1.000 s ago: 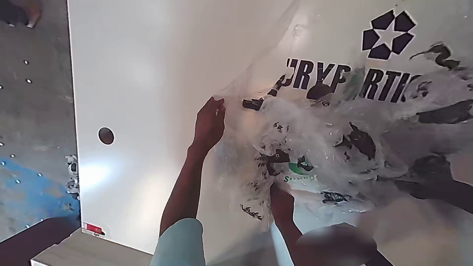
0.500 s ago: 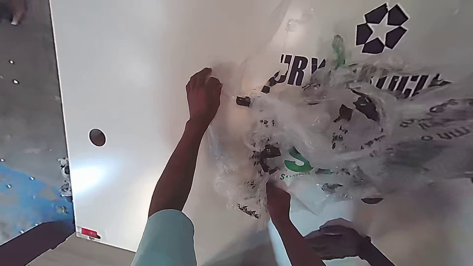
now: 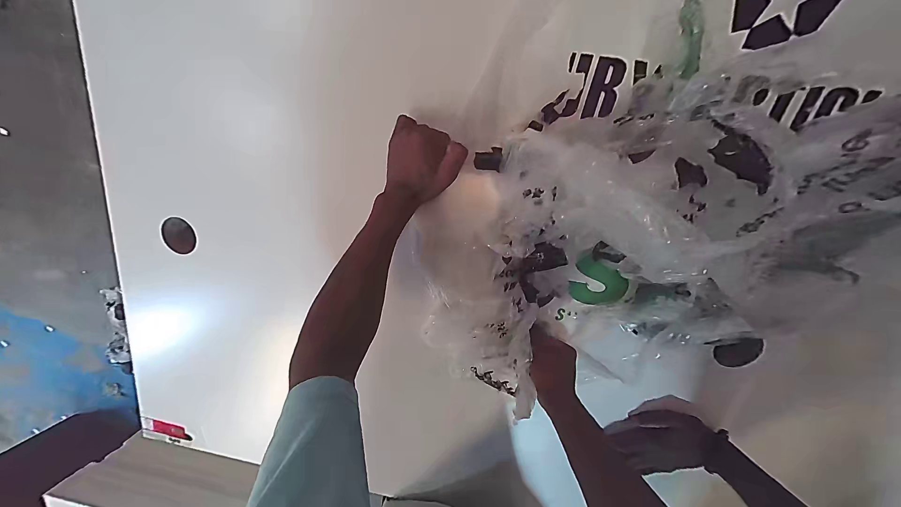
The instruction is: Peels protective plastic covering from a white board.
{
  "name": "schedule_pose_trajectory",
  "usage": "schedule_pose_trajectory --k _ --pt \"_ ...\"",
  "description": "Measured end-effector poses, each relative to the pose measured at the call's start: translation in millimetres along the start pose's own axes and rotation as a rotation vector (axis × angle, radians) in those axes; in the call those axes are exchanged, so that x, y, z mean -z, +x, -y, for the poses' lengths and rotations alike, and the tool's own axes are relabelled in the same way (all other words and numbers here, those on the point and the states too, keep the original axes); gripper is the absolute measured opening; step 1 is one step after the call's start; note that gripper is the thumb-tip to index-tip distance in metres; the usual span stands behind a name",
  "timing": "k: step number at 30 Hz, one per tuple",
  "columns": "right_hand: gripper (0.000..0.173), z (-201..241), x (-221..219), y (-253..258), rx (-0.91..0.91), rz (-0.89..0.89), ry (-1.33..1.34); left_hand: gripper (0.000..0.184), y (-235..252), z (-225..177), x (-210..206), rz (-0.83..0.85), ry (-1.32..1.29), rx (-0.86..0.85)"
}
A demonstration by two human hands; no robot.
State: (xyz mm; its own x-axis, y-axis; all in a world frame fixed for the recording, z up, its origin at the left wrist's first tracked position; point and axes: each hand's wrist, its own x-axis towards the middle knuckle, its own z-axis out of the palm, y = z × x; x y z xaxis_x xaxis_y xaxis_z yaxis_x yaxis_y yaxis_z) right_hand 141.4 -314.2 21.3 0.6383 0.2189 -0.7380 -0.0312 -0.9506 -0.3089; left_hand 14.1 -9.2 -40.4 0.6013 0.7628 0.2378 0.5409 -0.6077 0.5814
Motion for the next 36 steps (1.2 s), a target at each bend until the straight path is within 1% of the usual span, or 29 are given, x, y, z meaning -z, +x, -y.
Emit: schedule_pose_trajectory --k 1,3,4,5,6,9,10,11,13,14,15,16,17,19,20,21,22,24,26,27,28,30,36 --pt "0.047 0.1 0.2 -0.5 -0.007 0.001 -0.013 0.053 0.4 -11.1 7.9 0.108 -0.011 0.111" --pt "0.047 0.5 0.2 -0.2 0.005 -0.009 -0.046 0.056 8.0 -35.6 30.0 0.412 -0.068 0.399" --pt "0.047 -0.5 0.5 -0.4 0.015 -0.011 -0.055 0.057 9.4 -47.4 37.5 0.522 -0.121 0.504" --pt "0.046 -1.1 0.4 -1.3 0.022 -0.009 -0.058 0.057 5.9 -57.2 41.2 0.572 -0.177 0.546" --pt "0.047 -1.7 0.3 -1.8 0.027 -0.005 -0.061 0.055 -1.0 -66.8 42.5 0.586 -0.244 0.544" --pt "0.045 -0.9 0.6 0.2 0.035 0.003 -0.049 0.043 -32.7 -110.0 40.0 0.598 -0.475 0.433" --pt "0.044 -2.6 1.1 -1.1 0.032 0.006 -0.045 0.038 -50.9 -129.7 38.2 0.588 -0.507 0.416" --pt "0.042 -4.1 1.6 -2.4 0.038 0.008 -0.052 0.032 -70.5 -149.1 38.0 0.526 -0.542 0.433" --pt "0.041 -1.7 1.6 -3.1 0.055 0.018 -0.077 0.022 -102.7 -175.1 42.4 0.315 -0.674 0.553" --pt "0.041 -0.5 2.3 -3.1 0.058 0.019 -0.091 0.025 -116.4 -183.0 48.5 0.216 -0.757 0.610" --pt "0.042 1.1 2.3 -1.6 0.054 0.017 -0.094 0.034 -128.1 -187.2 54.6 0.111 -0.814 0.645" --pt "0.042 1.4 1.7 -0.3 0.046 0.014 -0.091 0.041 -138.1 -188.0 60.0 -0.010 -0.804 0.662" --pt "0.043 -0.5 2.1 -1.0 0.030 0.017 -0.084 0.043 -146.1 -185.9 65.3 -0.134 -0.726 0.684" --pt "0.045 -2.3 2.9 -1.6 0.020 0.026 -0.082 0.038 -146.5 -164.9 73.9 -0.346 -0.450 0.717" --pt "0.047 -1.1 2.5 -0.9 0.014 0.031 -0.081 0.034 -138.9 -145.7 76.8 -0.408 -0.308 0.706" --pt "0.050 0.6 2.2 -0.3 0.004 0.035 -0.086 0.031 -127.4 -123.2 78.4 -0.416 -0.204 0.673" --pt "0.051 1.9 2.1 0.6 -0.013 0.039 -0.089 0.029 -112.0 -98.3 77.1 -0.372 -0.143 0.630" --pt "0.052 0.9 3.5 0.2 -0.031 0.044 -0.092 0.031 -74.6 -55.6 70.5 -0.129 -0.079 0.598" --pt "0.051 4.5 3.1 0.5 -0.035 0.050 -0.080 0.035 -33.3 -23.7 61.5 0.104 0.003 0.555" --pt "0.050 3.7 3.6 -1.2 -0.040 0.050 -0.078 0.036 -18.7 -15.5 56.8 0.187 0.064 0.545" --pt "0.048 3.4 3.5 -1.0 -0.038 0.047 -0.070 0.037 -6.4 -9.6 52.6 0.233 0.128 0.529" --pt "0.046 3.9 3.7 1.0 -0.042 0.049 -0.045 0.035 9.2 -1.6 45.1 0.269 0.208 0.499" --pt "0.048 1.1 4.3 1.6 -0.019 0.064 -0.015 0.034 4.9 -9.0 46.5 0.283 0.247 0.499"
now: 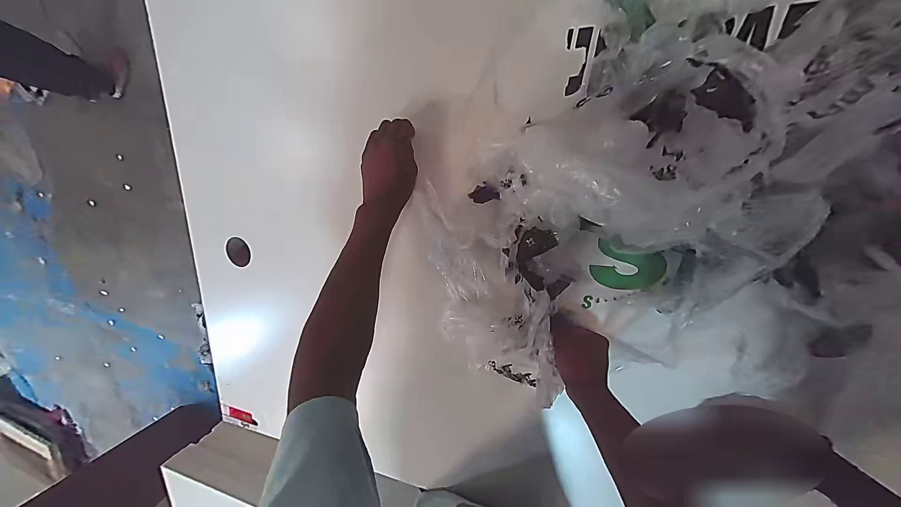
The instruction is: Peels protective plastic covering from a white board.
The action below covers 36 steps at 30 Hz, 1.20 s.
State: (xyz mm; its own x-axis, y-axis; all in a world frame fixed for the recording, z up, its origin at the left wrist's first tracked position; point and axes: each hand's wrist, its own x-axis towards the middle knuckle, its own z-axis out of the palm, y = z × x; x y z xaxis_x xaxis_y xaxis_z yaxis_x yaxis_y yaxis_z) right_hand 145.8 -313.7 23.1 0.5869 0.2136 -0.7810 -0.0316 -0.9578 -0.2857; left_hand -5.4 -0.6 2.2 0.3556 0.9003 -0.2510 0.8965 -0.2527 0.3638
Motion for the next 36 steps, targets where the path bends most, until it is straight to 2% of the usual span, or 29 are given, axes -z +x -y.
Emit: schedule_pose_trajectory --k 9,15,19,27,32,36 --pt "0.051 3.1 2.6 -0.3 -0.011 0.004 -0.033 0.032 -29.6 16.4 10.1 0.161 -0.071 -0.061" --pt "0.047 0.1 0.6 -1.3 0.038 -0.014 0.000 0.037 10.3 16.8 1.2 0.009 -0.088 0.040" --pt "0.047 -1.6 -0.5 -0.3 0.031 -0.022 -0.015 0.038 6.7 16.4 -5.3 -0.020 -0.053 -0.001" --pt "0.047 -1.1 -2.4 -2.0 0.018 -0.039 -0.036 0.034 -6.1 11.1 6.5 0.123 -0.011 -0.014" --pt "0.050 1.7 -2.7 -3.1 0.013 -0.037 -0.048 0.034 -14.9 30.4 4.8 0.137 -0.202 -0.122" --pt "0.046 -1.8 -2.9 -1.8 0.032 -0.052 -0.010 0.032 -10.7 42.5 -10.4 -0.006 -0.344 -0.136"
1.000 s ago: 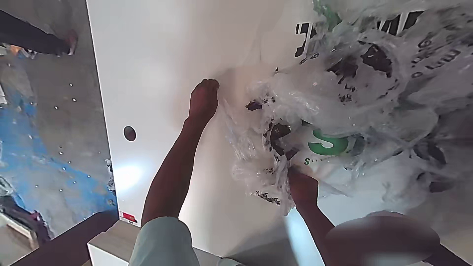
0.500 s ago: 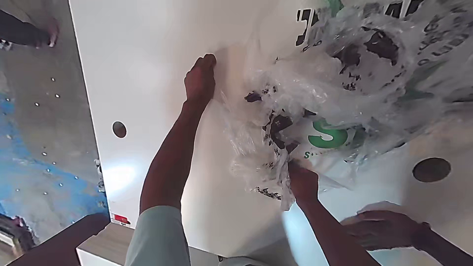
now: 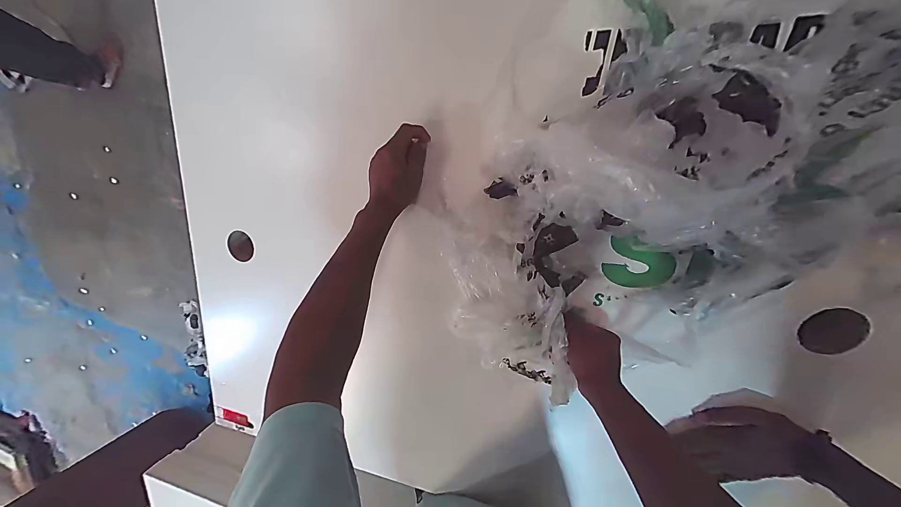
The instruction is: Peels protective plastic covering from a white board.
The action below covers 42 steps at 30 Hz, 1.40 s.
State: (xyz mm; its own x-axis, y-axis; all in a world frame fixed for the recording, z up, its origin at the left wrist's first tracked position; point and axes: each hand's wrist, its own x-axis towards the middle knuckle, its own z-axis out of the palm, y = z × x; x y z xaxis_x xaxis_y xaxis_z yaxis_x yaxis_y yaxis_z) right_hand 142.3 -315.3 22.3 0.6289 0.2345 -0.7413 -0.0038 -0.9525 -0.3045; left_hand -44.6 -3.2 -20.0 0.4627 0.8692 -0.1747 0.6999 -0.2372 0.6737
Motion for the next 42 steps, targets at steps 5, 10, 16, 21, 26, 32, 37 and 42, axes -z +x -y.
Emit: schedule_pose_trajectory --k 5,10,16,21,26,32,37,42 --pt "0.045 1.2 -0.3 0.7 -0.001 0.002 0.010 0.039 0.6 -2.3 0.4 -0.007 0.013 0.020" --pt "0.047 1.9 1.3 -0.4 -0.036 0.027 0.005 0.031 -7.0 -0.1 -12.6 -0.104 0.039 -0.033" --pt "0.050 0.7 2.0 1.2 -0.042 0.034 0.018 0.025 -15.6 -13.0 -18.6 -0.147 -0.022 0.097" --pt "0.052 0.8 3.0 -0.2 -0.021 0.040 0.018 0.025 -68.1 -17.7 -22.5 -0.194 -0.199 0.029" --pt "0.052 1.5 1.9 0.1 -0.013 0.033 0.024 0.029 -95.0 -20.5 -30.0 -0.267 -0.284 0.006" --pt "0.052 -0.7 1.0 1.2 -0.025 0.034 0.017 0.028 -62.7 -52.1 -18.8 -0.247 -0.125 0.366" --pt "0.051 0.8 1.3 1.6 -0.028 0.034 0.004 0.042 -45.8 -92.5 -5.5 0.198 0.226 0.519" --pt "0.052 1.3 4.7 4.2 -0.040 0.061 -0.037 0.045 -33.4 -105.7 1.5 0.344 0.468 0.541"
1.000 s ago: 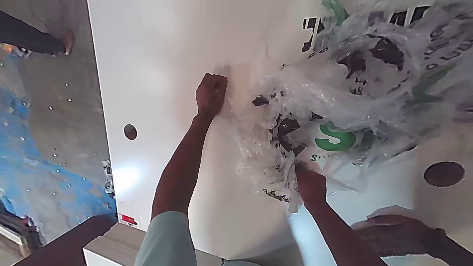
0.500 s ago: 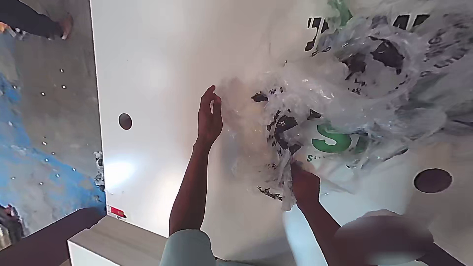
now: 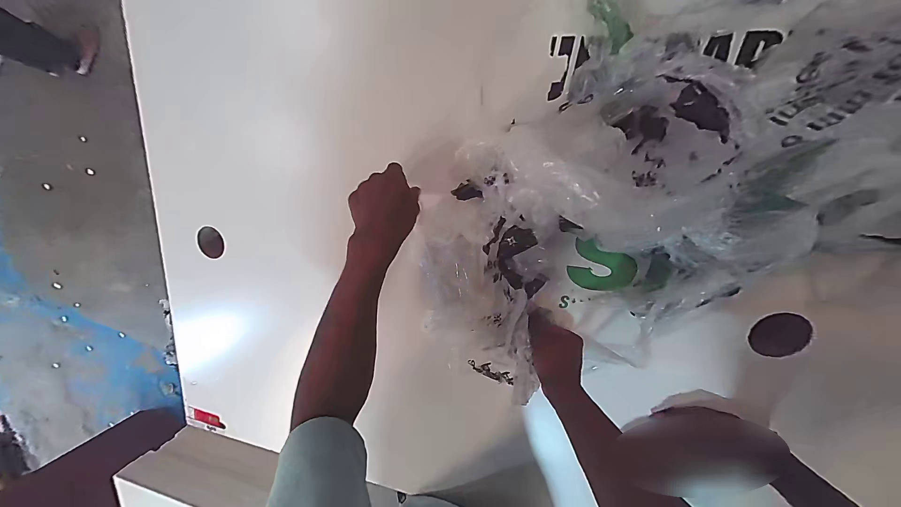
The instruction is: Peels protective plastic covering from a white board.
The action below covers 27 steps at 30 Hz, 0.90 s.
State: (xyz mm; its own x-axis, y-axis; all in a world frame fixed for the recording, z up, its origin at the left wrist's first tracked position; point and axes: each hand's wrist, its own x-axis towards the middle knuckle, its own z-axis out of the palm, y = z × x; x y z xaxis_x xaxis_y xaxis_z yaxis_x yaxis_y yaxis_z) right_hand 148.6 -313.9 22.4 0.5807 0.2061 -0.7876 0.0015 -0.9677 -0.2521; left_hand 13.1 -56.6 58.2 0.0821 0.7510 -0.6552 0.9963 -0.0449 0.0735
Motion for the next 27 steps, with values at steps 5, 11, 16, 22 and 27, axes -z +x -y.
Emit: schedule_pose_trajectory --k 5,11,16,22,27 --pt "0.052 -0.5 0.9 0.8 -0.016 0.010 0.006 0.033 31.5 4.0 9.6 0.134 0.159 -0.208" --pt "0.052 1.5 -0.1 -3.6 -0.028 0.008 0.045 0.034 14.8 11.3 -13.1 0.116 -0.532 -0.323" --pt "0.050 1.5 0.0 -6.2 -0.023 -0.009 0.021 0.025 -2.2 3.6 -44.7 -0.113 -1.340 -0.250" --pt "0.037 -1.5 -4.5 -4.9 0.054 -0.041 0.002 0.039 -62.3 -14.9 -72.9 0.150 -1.928 -0.309" --pt "0.034 -1.2 -7.4 -1.3 0.146 -0.072 -0.030 0.030 -105.2 -6.2 -99.9 -0.139 -1.689 -0.342"
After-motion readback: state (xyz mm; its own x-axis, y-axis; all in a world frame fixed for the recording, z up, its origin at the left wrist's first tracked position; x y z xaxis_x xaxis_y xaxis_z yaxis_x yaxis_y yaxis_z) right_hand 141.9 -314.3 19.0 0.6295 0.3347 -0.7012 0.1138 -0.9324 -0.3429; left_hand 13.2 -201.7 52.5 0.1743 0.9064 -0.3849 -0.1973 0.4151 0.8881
